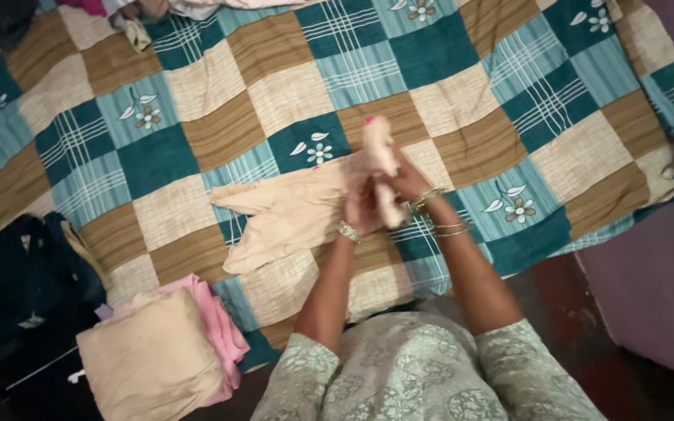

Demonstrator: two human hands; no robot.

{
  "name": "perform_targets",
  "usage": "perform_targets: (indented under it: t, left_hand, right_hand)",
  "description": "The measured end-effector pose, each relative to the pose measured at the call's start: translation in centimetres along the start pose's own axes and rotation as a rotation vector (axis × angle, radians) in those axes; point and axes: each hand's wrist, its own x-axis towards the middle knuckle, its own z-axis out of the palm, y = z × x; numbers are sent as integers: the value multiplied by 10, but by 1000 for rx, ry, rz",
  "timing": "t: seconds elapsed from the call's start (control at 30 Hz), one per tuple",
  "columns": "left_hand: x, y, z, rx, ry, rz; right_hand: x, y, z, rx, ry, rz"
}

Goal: The person folds clothes by hand on a bed, including a pair of leggings, several shirts, and a pink shirt, before stacking them into a pile.

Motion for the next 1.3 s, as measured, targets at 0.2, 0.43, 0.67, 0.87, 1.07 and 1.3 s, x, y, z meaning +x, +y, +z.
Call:
perform_targets:
  t: [0.2,0.43,0.67,0.87,1.07,1.3]
  left_hand:
    - [-68,100,-24,109,223,234]
    - [-89,100,-33,1324,798,202]
    - [-117,33,2,2218,573,730]
    - [-140,16,3,1667,456,833]
    - [-165,43,-39,385,665,990]
    - [-220,107,-60,38,1014,924]
  right_hand:
    - [33,38,66,-153,189,-120]
    - [38,117,36,-304,469,129]
    - [46,85,39,10,137,213]
    - [45,3,140,-399,177,-77]
    - [38,-7,256,-149,-96,-24]
    - [74,76,229,-63,261,198]
